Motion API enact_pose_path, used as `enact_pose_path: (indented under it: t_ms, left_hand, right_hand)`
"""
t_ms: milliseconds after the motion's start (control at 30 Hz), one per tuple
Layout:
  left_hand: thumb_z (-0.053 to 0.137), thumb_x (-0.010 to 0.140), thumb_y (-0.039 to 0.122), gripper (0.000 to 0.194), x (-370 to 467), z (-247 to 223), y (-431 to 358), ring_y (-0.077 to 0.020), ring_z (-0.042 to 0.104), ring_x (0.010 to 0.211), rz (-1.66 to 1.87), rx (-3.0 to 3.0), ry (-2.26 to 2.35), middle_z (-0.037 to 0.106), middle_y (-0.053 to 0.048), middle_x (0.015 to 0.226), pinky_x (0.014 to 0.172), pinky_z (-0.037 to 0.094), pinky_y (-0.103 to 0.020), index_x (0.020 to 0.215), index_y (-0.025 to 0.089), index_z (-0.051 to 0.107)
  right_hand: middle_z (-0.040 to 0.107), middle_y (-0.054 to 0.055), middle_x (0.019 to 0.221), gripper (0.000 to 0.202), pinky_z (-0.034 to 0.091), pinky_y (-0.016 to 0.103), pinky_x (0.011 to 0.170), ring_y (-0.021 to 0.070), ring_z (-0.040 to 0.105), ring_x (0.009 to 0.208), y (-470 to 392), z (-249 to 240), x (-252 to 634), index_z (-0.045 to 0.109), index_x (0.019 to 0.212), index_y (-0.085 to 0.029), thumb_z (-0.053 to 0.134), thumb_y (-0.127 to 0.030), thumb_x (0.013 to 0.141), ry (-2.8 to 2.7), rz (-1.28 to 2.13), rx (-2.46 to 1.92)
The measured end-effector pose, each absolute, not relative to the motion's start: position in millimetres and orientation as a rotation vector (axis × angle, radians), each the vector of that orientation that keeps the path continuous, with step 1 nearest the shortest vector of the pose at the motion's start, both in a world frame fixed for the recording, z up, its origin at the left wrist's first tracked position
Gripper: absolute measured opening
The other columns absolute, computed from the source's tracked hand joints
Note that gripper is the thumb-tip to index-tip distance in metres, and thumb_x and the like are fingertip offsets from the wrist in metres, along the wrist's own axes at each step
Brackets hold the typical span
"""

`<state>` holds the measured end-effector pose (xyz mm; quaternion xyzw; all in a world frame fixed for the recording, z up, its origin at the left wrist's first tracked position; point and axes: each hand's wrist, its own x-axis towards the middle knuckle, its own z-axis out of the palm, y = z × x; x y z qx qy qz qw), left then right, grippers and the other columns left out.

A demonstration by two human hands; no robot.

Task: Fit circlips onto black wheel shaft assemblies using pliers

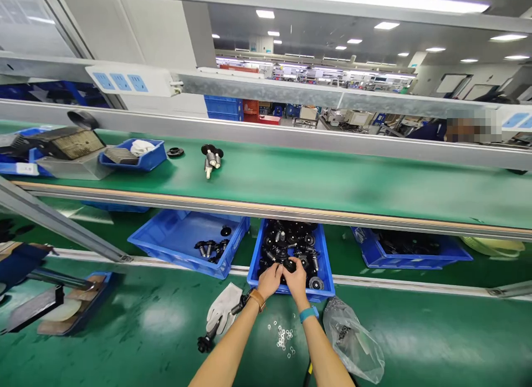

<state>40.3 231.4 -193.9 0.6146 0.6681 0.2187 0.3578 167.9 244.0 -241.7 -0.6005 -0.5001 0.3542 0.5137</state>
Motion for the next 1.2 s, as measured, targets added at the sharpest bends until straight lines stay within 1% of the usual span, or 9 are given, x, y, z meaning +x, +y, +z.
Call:
enact_pose_path:
  t_ms: [133, 267, 400, 567, 700, 867, 1033, 1133, 1200]
  left_hand:
    - [0.061, 0.094, 0.025, 0.031, 33.5, -199.5, 226.1, -0.0260, 0.068, 0.122, 0.464, 1.637, 1.742, 0.075, -0.010, 0.126, 0.100, 0.048, -0.032, 0.125, 0.021, 0.064]
    - [0.056, 0.098, 0.023, 0.024, 37.9, -198.7, 229.1, -0.0259, 0.069, 0.119, 0.398, 1.581, 1.856, 0.076, -0.010, 0.123, 0.094, 0.048, -0.032, 0.120, 0.021, 0.064]
    - [0.054, 0.100, 0.023, 0.025, 47.3, -198.3, 235.7, -0.0270, 0.070, 0.118, 0.353, 1.513, 1.945, 0.076, -0.013, 0.123, 0.091, 0.049, -0.032, 0.122, 0.020, 0.063]
    - [0.049, 0.102, 0.027, 0.026, 50.7, -201.1, 245.1, -0.0292, 0.072, 0.115, 0.320, 1.400, 2.037, 0.078, -0.017, 0.117, 0.089, 0.050, -0.034, 0.118, 0.018, 0.067]
    - [0.057, 0.099, 0.032, 0.024, 48.9, -206.3, 250.9, -0.0319, 0.073, 0.114, 0.347, 1.345, 2.064, 0.078, -0.019, 0.115, 0.090, 0.051, -0.035, 0.114, 0.018, 0.070]
    - [0.066, 0.093, 0.036, 0.031, 42.3, -210.8, 253.8, -0.0393, 0.072, 0.114, 0.452, 1.291, 2.092, 0.077, -0.026, 0.109, 0.093, 0.051, -0.043, 0.111, 0.011, 0.070]
    - [0.053, 0.096, 0.022, 0.034, 38.0, -201.9, 238.7, -0.0308, 0.057, 0.136, 0.751, 1.432, 1.961, 0.067, -0.021, 0.135, 0.113, 0.042, -0.043, 0.126, 0.013, 0.064]
    - [0.051, 0.092, 0.017, 0.035, 43.5, -195.5, 213.1, -0.0257, 0.058, 0.134, 0.870, 1.537, 1.760, 0.066, -0.016, 0.137, 0.117, 0.041, -0.041, 0.125, 0.015, 0.064]
    - [0.057, 0.089, 0.018, 0.038, 48.8, -195.7, 190.0, -0.0264, 0.062, 0.128, 0.889, 1.560, 1.632, 0.069, -0.014, 0.134, 0.113, 0.046, -0.042, 0.125, 0.017, 0.065]
  right_hand:
    - [0.074, 0.004, 0.098, 0.041, 0.055, 0.038, 0.088, 0.0217, 0.069, 0.091, 250.5, -246.7, 172.6, 0.069, 0.105, -0.018, 0.081, -0.045, 0.076, -1.181, 0.928, -1.398]
    - [0.071, 0.004, 0.104, 0.032, 0.056, 0.042, 0.090, 0.0197, 0.069, 0.095, 253.8, -254.2, 171.3, 0.067, 0.109, -0.016, 0.074, -0.042, 0.091, -1.164, 0.971, -1.375]
    - [0.070, 0.004, 0.104, 0.029, 0.057, 0.041, 0.089, 0.0192, 0.068, 0.094, 254.9, -258.7, 167.4, 0.067, 0.109, -0.016, 0.070, -0.041, 0.096, -1.129, 0.965, -1.387]
    - [0.068, 0.005, 0.107, 0.030, 0.056, 0.042, 0.089, 0.0195, 0.067, 0.096, 254.3, -260.4, 160.1, 0.066, 0.111, -0.016, 0.069, -0.042, 0.097, -1.060, 0.902, -1.399]
    - [0.068, 0.006, 0.111, 0.031, 0.057, 0.042, 0.089, 0.0197, 0.067, 0.097, 254.5, -261.8, 159.7, 0.066, 0.114, -0.016, 0.068, -0.042, 0.097, -0.988, 0.849, -1.418]
    - [0.066, 0.007, 0.119, 0.034, 0.058, 0.041, 0.087, 0.0205, 0.067, 0.100, 255.4, -260.5, 171.9, 0.063, 0.123, -0.017, 0.064, -0.041, 0.100, -0.861, 0.798, -1.480]
    - [0.068, 0.006, 0.111, 0.030, 0.057, 0.042, 0.088, 0.0199, 0.067, 0.098, 249.5, -244.4, 172.4, 0.065, 0.114, -0.016, 0.067, -0.041, 0.097, -0.935, 0.861, -1.404]
    - [0.068, 0.004, 0.102, 0.032, 0.054, 0.040, 0.090, 0.0204, 0.066, 0.096, 239.1, -230.9, 168.3, 0.065, 0.103, -0.018, 0.074, -0.045, 0.089, -0.996, 0.917, -1.352]
    - [0.069, 0.003, 0.099, 0.035, 0.053, 0.037, 0.090, 0.0208, 0.065, 0.095, 224.0, -224.3, 165.5, 0.064, 0.100, -0.020, 0.076, -0.048, 0.083, -1.043, 0.980, -1.334]
